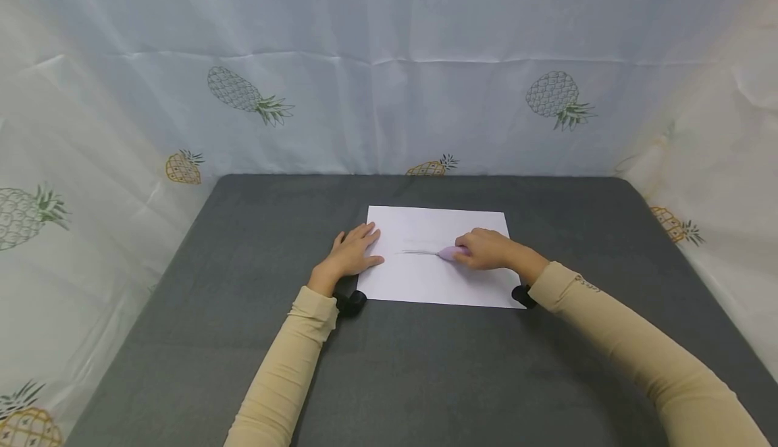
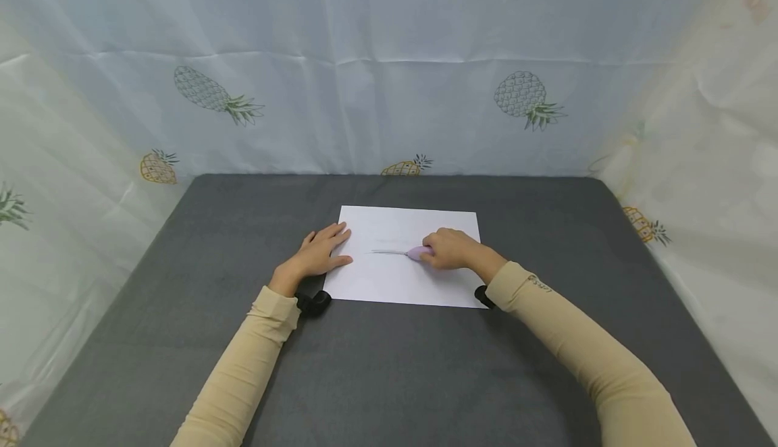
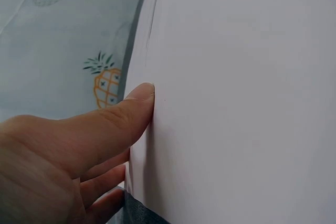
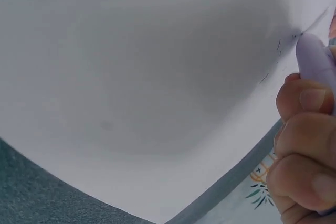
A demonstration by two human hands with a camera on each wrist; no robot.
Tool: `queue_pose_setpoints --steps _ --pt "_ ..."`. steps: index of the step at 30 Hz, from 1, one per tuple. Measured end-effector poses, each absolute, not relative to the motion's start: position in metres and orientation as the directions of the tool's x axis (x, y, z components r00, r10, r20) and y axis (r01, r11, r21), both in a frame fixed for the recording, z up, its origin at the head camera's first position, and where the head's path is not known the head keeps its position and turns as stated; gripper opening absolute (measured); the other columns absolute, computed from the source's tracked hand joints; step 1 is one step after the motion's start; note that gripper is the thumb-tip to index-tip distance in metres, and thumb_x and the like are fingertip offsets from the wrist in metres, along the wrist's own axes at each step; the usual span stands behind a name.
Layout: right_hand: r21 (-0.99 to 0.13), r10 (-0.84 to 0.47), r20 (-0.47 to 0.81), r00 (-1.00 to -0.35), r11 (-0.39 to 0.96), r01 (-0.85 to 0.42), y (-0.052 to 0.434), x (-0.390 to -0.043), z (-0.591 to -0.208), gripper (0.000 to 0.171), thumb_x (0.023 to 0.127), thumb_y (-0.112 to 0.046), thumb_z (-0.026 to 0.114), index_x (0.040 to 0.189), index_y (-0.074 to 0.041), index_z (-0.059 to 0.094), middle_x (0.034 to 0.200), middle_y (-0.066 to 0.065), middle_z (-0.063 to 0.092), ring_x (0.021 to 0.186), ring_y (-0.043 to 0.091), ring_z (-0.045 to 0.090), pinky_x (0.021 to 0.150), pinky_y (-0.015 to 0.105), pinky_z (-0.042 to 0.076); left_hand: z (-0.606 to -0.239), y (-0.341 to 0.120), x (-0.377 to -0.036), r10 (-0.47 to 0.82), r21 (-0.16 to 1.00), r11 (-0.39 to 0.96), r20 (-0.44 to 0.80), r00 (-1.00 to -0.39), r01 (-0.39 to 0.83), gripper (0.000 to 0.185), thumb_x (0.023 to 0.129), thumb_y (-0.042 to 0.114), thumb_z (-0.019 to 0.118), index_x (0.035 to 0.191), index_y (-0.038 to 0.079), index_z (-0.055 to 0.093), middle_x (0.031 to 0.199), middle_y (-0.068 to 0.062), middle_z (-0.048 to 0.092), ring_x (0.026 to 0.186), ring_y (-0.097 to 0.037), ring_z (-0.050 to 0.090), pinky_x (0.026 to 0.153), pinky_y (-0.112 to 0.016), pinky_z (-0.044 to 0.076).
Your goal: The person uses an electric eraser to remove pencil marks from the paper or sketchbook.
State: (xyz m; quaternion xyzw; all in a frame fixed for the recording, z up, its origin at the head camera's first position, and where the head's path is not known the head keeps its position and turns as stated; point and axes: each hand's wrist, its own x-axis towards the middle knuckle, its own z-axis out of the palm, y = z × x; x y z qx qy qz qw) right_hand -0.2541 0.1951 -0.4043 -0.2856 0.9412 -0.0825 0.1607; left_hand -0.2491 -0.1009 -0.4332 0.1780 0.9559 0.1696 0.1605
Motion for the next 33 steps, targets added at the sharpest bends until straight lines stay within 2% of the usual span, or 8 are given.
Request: queue_pose_setpoints --steps 11,15,22,29,33 --pt "-0.245 -0.572 -0.261 -0.778 0.819 -0.519 0.1922 -0.2559 -0.4027 0.023 0.093 -0.023 0.057 0.094 -0.003 0.067 0.069 0.004 0.056 0.065 0.014 0.046 0.057 0.023 0.033 -0.4341 -0.1003 -0.2502 0.392 0.383 0.88 -0.247 -0.886 0.282 0.066 0.097 0.037 0.055 0.152 0.01 0.03 0.164 -0.009 0.019 0.153 -0.03 0.014 0.121 -0.062 0.01" --pt "-0.252 -0.56 -0.276 -0.781 0.827 -0.503 0.1932 -0.2553 -0.402 0.024 0.093 -0.024 0.057 0.096 -0.002 0.067 0.072 0.005 0.058 0.067 0.015 0.047 0.059 0.023 0.034 -0.4333 -0.1001 -0.2495 0.395 0.388 0.878 -0.253 -0.883 0.281 0.066 0.097 0.036 0.055 0.152 0.01 0.03 0.164 -0.009 0.019 0.153 -0.03 0.014 0.121 -0.062 0.009" --pt "-0.237 -0.561 -0.228 -0.796 0.825 -0.514 0.1963 -0.2548 -0.4029 0.025 0.092 -0.023 0.058 0.098 -0.001 0.068 0.074 0.005 0.06 0.067 0.015 0.047 0.059 0.023 0.033 -0.4334 -0.1003 -0.2494 0.395 0.381 0.88 -0.252 -0.883 0.284 0.067 0.097 0.037 0.055 0.152 0.01 0.03 0.164 -0.009 0.019 0.153 -0.03 0.014 0.121 -0.061 0.009" --pt "-0.263 -0.599 -0.236 -0.765 0.797 -0.543 0.1909 -0.2521 -0.4055 0.024 0.093 -0.024 0.057 0.096 -0.002 0.067 0.07 0.004 0.057 0.065 0.014 0.045 0.058 0.022 0.032 -0.433 -0.1009 -0.2485 0.398 0.377 0.88 -0.248 -0.883 0.29 0.066 0.097 0.036 0.055 0.152 0.009 0.03 0.163 -0.01 0.02 0.153 -0.031 0.015 0.121 -0.062 0.01" --pt "-0.234 -0.589 -0.223 -0.777 0.806 -0.543 0.1885 -0.2526 -0.405 0.023 0.092 -0.023 0.057 0.093 -0.003 0.067 0.069 0.004 0.056 0.064 0.013 0.045 0.057 0.022 0.032 -0.4321 -0.1004 -0.2477 0.399 0.381 0.878 -0.246 -0.883 0.29 0.066 0.097 0.036 0.055 0.152 0.009 0.03 0.163 -0.01 0.02 0.153 -0.031 0.015 0.121 -0.062 0.01"
